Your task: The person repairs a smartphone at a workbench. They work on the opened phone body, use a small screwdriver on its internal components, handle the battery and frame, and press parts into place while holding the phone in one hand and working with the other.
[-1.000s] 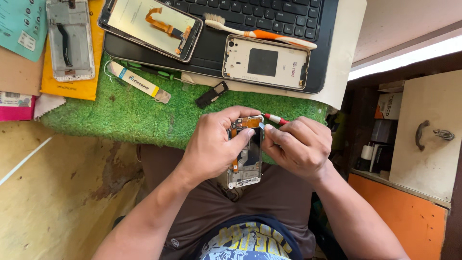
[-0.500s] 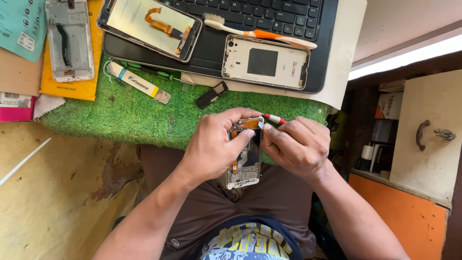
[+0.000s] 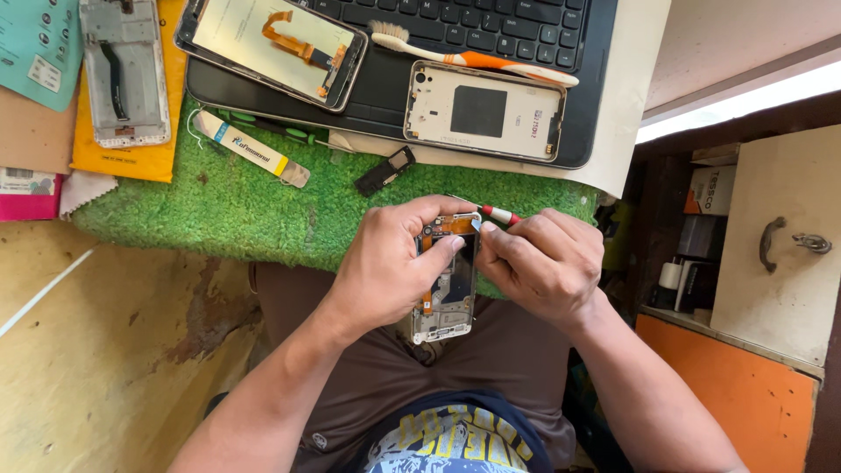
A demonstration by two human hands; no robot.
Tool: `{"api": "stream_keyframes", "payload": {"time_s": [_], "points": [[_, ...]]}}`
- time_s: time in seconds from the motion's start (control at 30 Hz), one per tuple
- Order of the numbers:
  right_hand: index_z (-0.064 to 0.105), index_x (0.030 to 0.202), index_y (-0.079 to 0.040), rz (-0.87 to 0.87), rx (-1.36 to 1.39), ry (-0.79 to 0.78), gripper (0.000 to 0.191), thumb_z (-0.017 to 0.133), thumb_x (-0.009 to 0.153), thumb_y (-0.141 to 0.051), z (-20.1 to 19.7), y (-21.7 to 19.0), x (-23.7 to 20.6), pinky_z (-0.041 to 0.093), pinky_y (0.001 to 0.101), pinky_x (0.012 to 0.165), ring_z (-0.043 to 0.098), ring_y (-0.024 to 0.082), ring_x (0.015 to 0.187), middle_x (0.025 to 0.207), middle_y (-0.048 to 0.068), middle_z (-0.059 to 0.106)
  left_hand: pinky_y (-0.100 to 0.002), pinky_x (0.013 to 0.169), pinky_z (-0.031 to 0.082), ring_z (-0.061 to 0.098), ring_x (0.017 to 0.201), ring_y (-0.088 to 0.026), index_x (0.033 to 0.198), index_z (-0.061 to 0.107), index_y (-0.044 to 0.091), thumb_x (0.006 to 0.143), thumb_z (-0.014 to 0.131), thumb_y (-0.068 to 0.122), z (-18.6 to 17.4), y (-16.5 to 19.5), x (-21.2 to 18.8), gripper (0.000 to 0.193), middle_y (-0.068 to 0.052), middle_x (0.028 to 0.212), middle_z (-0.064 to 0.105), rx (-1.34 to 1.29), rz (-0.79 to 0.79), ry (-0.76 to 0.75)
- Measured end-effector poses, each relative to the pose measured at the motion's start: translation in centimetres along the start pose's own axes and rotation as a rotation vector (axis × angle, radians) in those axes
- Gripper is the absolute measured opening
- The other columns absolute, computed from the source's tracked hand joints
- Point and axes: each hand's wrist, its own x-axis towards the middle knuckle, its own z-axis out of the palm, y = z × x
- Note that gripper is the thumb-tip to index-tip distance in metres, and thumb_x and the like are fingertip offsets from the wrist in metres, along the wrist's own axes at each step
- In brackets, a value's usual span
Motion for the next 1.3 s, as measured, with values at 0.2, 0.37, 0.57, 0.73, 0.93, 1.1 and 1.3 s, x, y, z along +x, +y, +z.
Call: {"api": "stream_keyframes", "payload": {"time_s": [0.2,0.37,0.57,0.73,0.93,1.1,1.3], "points": [[0.072,0.086,-0.004,-0.009,-0.001,-0.003,0.014,0.085,0.081,0.000,-0.1,0.0,0.1,0.048,0.0335,0.054,0.060,0.020,0.060,0.072,0.004,0.059,-0.028,0.058,0.052,0.065,0.061,-0.006,0.119,0.073,0.008,0.088,0.070,0.011,0.0,0.1,0.1,0.032,-0.008,0.094,0.080,-0.032,0.072,0.013],[0.071,0.084,-0.004,-0.014,0.010,-0.014,0.015,0.085,0.081,0.001,-0.1,0.0,0.1,0.048,0.0337,0.054,0.059,0.020,0.059,0.072,0.004,0.059,-0.030,0.055,0.050,0.061,0.057,-0.011,0.119,0.073,0.008,0.086,0.070,0.011,0.0,0.0,0.0,0.033,-0.007,0.092,0.081,-0.009,-0.019,-0.008],[0.071,0.083,-0.005,-0.021,0.012,-0.010,0.016,0.085,0.080,0.001,0.0,0.0,0.2,0.048,0.0336,0.053,0.058,0.019,0.058,0.071,0.004,0.059,-0.027,0.062,0.054,0.067,0.066,-0.005,0.121,0.072,0.006,0.088,0.070,0.010,0.1,-0.1,0.1,0.033,-0.009,0.094,0.080,-0.035,0.096,0.020],[0.072,0.085,-0.004,-0.021,0.017,-0.011,0.015,0.085,0.080,0.000,0.0,0.1,0.1,0.048,0.0336,0.054,0.059,0.020,0.059,0.072,0.004,0.060,-0.031,0.056,0.050,0.059,0.058,-0.011,0.120,0.072,0.008,0.086,0.071,0.011,0.0,0.2,0.1,0.034,-0.008,0.090,0.080,0.001,-0.039,-0.011],[0.072,0.090,-0.003,0.025,0.036,0.053,0.015,0.084,0.084,0.002,-0.1,0.4,-0.4,0.048,0.0338,0.058,0.061,0.021,0.065,0.077,0.006,0.062,-0.026,0.073,0.055,0.068,0.078,-0.006,0.121,0.072,0.006,0.089,0.071,0.010,0.2,-0.5,0.1,0.033,-0.007,0.098,0.080,-0.085,0.037,0.020],[0.075,0.106,-0.003,0.235,-0.021,0.138,0.014,0.083,0.095,-0.001,0.1,0.3,-0.9,0.050,0.0318,0.066,0.063,0.022,0.080,0.091,0.008,0.066,-0.026,0.092,0.056,0.069,0.103,-0.007,0.125,0.069,0.002,0.094,0.068,0.005,-0.7,-1.5,0.3,0.031,-0.005,0.112,0.076,-0.259,0.145,-0.009],[0.081,0.114,-0.007,0.128,-0.111,-0.056,0.022,0.084,0.092,-0.009,0.3,0.5,-0.4,0.046,0.0380,0.075,0.057,0.023,0.082,0.089,0.005,0.064,-0.023,0.085,0.057,0.069,0.094,-0.005,0.124,0.068,0.001,0.097,0.069,0.002,-3.4,-1.9,0.5,0.027,-0.002,0.108,0.075,-0.360,0.161,0.202]]}}
